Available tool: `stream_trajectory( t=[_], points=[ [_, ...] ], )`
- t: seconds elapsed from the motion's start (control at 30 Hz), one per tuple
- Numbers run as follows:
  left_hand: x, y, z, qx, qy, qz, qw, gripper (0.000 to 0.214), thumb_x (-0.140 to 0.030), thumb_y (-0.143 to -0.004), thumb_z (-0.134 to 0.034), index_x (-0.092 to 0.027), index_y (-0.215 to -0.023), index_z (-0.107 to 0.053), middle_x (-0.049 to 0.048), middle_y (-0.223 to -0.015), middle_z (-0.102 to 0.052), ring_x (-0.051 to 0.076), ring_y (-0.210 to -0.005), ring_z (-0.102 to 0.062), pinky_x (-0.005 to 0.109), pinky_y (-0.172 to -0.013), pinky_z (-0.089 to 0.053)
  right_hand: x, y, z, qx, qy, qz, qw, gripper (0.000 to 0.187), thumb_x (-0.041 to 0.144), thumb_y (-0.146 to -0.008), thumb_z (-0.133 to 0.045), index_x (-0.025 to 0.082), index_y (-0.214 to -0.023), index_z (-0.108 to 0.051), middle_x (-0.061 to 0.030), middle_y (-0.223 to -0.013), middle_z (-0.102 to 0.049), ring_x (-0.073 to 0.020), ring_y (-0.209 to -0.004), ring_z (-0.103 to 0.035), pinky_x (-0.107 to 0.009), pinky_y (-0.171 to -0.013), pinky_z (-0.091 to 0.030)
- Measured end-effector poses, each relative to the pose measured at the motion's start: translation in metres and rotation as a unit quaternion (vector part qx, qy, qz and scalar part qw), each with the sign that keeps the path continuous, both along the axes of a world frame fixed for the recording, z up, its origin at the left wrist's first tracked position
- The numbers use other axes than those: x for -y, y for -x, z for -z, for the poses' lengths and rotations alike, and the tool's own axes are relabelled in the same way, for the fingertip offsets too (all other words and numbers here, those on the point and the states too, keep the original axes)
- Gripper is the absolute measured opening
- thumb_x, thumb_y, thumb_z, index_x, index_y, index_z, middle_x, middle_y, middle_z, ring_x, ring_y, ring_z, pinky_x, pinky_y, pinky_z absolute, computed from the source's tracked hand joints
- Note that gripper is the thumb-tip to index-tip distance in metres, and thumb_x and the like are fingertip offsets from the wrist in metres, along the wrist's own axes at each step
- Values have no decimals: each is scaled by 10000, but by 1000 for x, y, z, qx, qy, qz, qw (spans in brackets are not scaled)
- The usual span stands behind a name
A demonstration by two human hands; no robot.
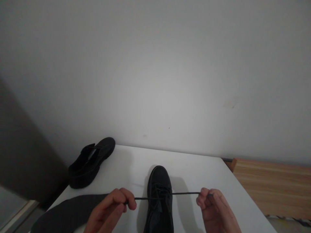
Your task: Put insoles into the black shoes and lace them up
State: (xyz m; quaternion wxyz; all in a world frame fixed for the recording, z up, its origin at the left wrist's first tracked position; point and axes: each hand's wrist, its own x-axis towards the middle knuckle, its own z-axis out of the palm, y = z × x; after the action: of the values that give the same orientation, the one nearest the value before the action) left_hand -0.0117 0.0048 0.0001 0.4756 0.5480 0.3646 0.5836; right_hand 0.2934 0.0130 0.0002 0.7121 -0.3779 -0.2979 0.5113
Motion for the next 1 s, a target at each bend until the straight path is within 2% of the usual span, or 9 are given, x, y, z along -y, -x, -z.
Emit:
stream_trajectory(
  t=[0.13,0.33,0.47,0.57,0.67,0.73,0.9,1.0],
  points=[
    [-1,2,1,2,3,-12,1000,278,-436,-955,-589,-223,-782,-634,35,-788,-660,178,-767,-580,253,-709,-472,-3,1,1,-22,8,31,999,294,462,-675,-871,214,-694,-714,-10,-727,-663,-134,-646,-612,-241,-626,-566],
    [-6,-1,6,-4,11,-20,1000,243,-399,-944,-612,-221,-781,-638,34,-793,-661,171,-761,-593,242,-715,-498,-2,3,5,27,-13,47,998,329,498,-730,-822,199,-672,-696,-6,-699,-606,-126,-620,-569,-230,-588,-534],
    [-14,-6,7,-23,42,-67,997,175,-397,-887,-685,-222,-892,-692,46,-826,-697,190,-811,-642,263,-777,-546,0,1,11,72,-20,39,996,282,465,-778,-802,208,-727,-695,-7,-746,-596,-132,-658,-567,-240,-631,-510],
    [-20,-10,8,-56,46,-101,992,199,-392,-887,-677,-210,-964,-699,50,-824,-719,192,-798,-667,271,-778,-570,2,-3,15,116,-19,36,992,232,430,-789,-803,220,-776,-706,-16,-790,-616,-147,-697,-581,-259,-675,-507],
    [-26,-11,9,-100,8,-106,989,173,-362,-913,-636,-200,-947,-690,49,-825,-740,200,-800,-707,275,-762,-590,4,-7,18,173,-24,47,984,207,418,-792,-803,230,-824,-725,-32,-834,-649,-166,-733,-603,-286,-733,-519],
    [-29,-12,10,-166,-41,-99,980,129,-313,-928,-619,-212,-933,-699,39,-842,-754,193,-806,-725,257,-752,-587,5,-9,21,206,-26,49,977,190,408,-802,-795,233,-839,-729,-40,-844,-665,-177,-746,-618,-296,-754,-527],
    [-35,-17,15,-336,-216,-49,916,139,-165,-943,-581,-240,-934,-698,5,-828,-734,150,-766,-702,211,-729,-552,5,-10,27,251,-30,36,967,157,383,-822,-775,234,-834,-728,-40,-788,-672,-186,-750,-631,-273,-736,-538],
    [-34,-24,18,-386,-257,-23,885,167,-120,-954,-534,-227,-949,-662,12,-837,-724,159,-774,-683,227,-722,-544,5,-10,32,266,-36,29,963,144,369,-827,-769,231,-838,-727,-42,-774,-672,-190,-743,-637,-261,-701,-543]
  ],
)
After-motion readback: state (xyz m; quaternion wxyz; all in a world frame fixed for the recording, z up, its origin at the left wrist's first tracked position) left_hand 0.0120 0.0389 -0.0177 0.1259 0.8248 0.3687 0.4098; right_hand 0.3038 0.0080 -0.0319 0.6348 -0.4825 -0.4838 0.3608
